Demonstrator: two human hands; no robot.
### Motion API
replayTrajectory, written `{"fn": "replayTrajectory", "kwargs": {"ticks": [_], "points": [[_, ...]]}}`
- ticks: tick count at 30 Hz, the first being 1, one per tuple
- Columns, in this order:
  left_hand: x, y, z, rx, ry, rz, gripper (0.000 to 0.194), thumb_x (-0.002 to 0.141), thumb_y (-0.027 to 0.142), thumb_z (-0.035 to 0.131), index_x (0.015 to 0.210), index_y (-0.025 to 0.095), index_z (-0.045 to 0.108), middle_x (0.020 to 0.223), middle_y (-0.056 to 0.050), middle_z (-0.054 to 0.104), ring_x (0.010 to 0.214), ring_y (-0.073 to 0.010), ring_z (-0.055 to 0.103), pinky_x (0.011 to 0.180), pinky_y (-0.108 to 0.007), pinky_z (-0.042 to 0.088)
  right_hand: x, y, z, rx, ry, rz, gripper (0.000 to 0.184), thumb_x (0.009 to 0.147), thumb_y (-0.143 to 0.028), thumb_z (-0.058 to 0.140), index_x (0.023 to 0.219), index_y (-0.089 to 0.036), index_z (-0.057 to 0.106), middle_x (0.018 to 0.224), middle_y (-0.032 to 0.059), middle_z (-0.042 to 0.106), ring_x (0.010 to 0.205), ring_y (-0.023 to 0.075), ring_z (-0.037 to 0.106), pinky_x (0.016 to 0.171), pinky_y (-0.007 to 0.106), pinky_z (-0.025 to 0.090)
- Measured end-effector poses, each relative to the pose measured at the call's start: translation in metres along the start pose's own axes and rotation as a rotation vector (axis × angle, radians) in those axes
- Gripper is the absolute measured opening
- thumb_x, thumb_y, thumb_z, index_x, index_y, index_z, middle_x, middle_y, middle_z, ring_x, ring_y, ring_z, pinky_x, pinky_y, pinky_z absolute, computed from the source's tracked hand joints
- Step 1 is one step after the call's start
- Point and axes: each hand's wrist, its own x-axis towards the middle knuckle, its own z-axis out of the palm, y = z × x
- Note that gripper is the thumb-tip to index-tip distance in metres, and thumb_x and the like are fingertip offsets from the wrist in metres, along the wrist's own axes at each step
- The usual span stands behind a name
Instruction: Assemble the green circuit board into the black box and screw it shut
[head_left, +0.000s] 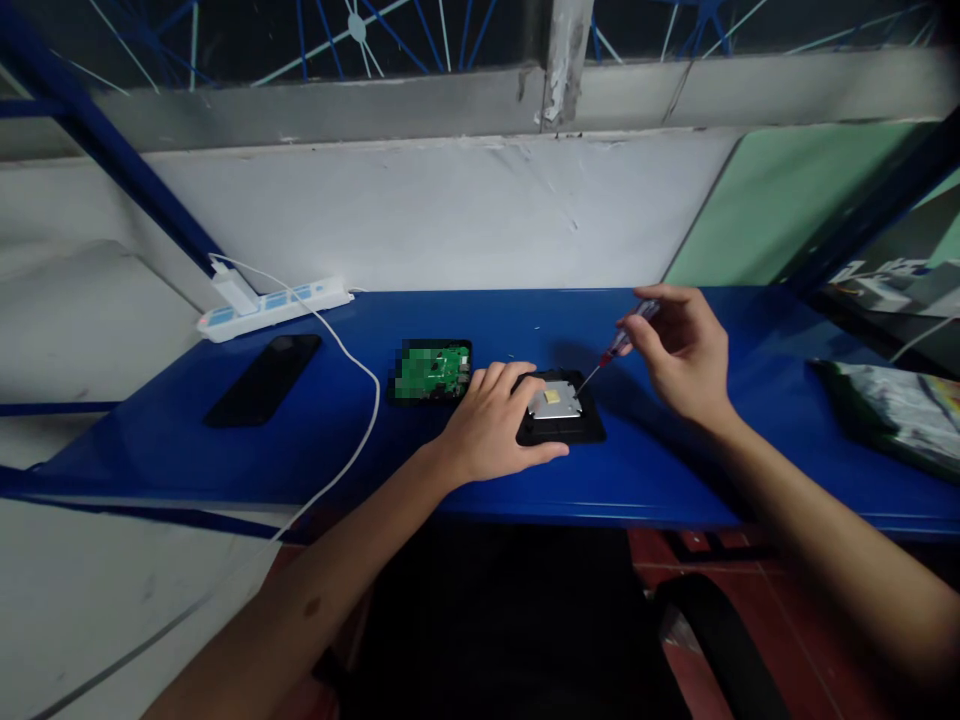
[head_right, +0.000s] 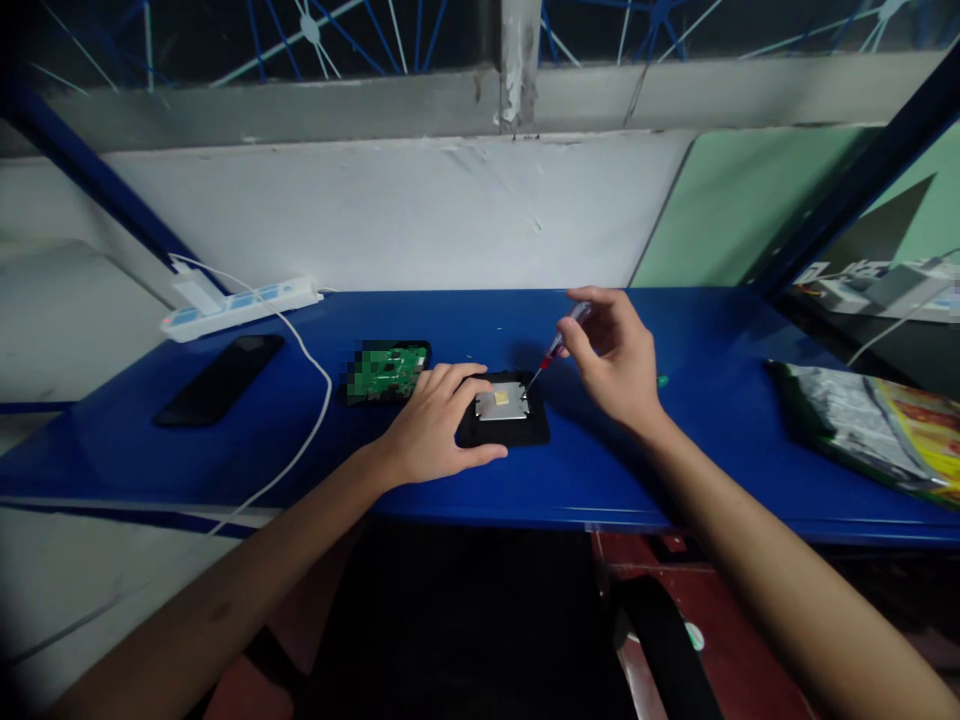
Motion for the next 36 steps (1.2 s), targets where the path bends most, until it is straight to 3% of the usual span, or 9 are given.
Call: {"fn": "replayTrajectory", "kwargs": {"ticks": [12,20,36], "points": [[0.0,0.018,0.005,0.118,0.146,0.232,0.043,0.096,0.058,0.057,0.106,0.017,0.067,0.119,-0.011,0.068,0.109,-0.0287,0.059,0.093,-0.044,0.041,-0.003,-0.003,0.0,-0.043,0.001,-0.057,0.029,0.09,-0.041,0.07,0.114,-0.027,0.063,0.079,0.0001,0.062,0.063,0.0141,0.063,0.057,0.033,0.055],[0.006,0.016,0.006,0.143,0.166,0.209,0.033,0.095,0.049,0.059,0.099,0.017,0.066,0.108,-0.008,0.07,0.102,-0.0265,0.06,0.087,-0.041,0.043,-0.004,-0.002,0.002,0.033,-0.028,-0.05,0.028,0.089,-0.037,0.071,0.115,-0.027,0.064,0.079,0.0001,0.062,0.059,0.0148,0.063,0.054,0.035,0.054],[0.005,0.013,0.009,0.076,0.135,0.175,0.03,0.094,0.046,0.063,0.101,0.017,0.066,0.109,-0.008,0.07,0.102,-0.0264,0.059,0.087,-0.041,0.043,-0.004,-0.001,0.003,0.03,-0.063,-0.005,0.028,0.09,-0.04,0.069,0.116,-0.028,0.063,0.079,-0.0001,0.063,0.059,0.0146,0.063,0.056,0.035,0.054]]}}
